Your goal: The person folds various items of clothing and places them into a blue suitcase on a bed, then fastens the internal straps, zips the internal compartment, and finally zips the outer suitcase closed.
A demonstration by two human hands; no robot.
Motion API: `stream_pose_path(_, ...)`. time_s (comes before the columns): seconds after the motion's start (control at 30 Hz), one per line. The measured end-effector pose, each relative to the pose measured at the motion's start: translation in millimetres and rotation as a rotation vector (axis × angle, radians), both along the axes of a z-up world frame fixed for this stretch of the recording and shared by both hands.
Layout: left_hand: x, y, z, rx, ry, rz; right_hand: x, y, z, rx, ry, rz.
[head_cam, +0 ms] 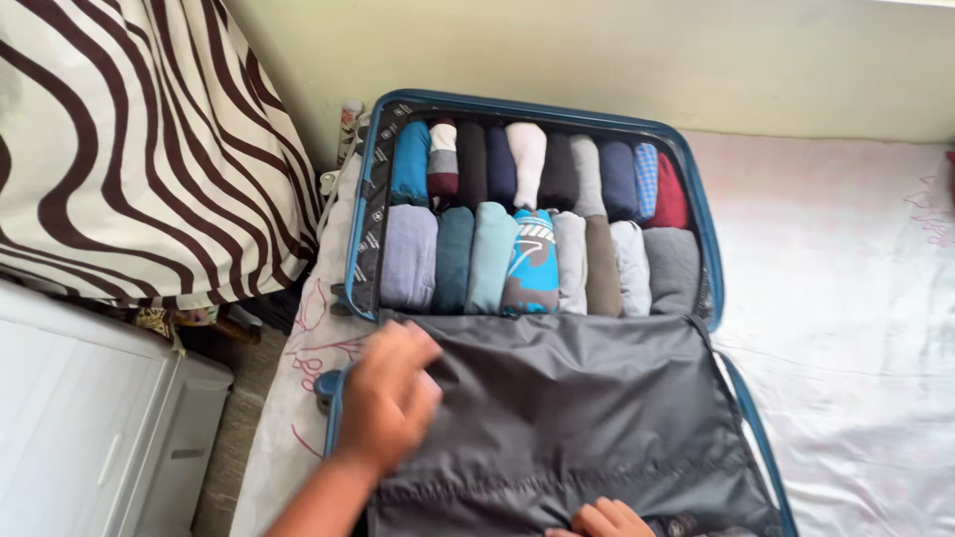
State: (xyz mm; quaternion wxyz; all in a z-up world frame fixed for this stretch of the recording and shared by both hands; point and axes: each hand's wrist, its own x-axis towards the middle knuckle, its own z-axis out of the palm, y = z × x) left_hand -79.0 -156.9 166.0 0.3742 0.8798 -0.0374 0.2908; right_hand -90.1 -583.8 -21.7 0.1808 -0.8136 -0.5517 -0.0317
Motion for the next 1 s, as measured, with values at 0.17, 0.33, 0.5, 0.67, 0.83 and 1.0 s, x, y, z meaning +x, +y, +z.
stream_pose_path(0.17,-84,-66,-28,0.311,0.318,-0.503,-7,12,60,0.216,0.326,-0.195)
stream_pose_path(0.33,-100,-67,-68,0.44,0.247,-0.477,-24,35,86,0.204,0.333,-0.368)
stream_pose_path(0.5,-101,-66,-87,0.48,0.17,-0.445,-23,33,83,0.224,0.314,-0.381)
stream_pose_path(0.67,-101,-67,-107,0.509,0.189,-0.415,-20,21,45,0.291,0.269,-0.302)
stream_pose_path(0.83,-107,-75,-136,0.493,-0.186,-0.343,-14,4,-3,0.247,0.178,-0.329)
stream_pose_path(1.0,-109,-83,-175,0.379,-0.166,-0.311,4,-9,7,0.315,-0.138,-0.32)
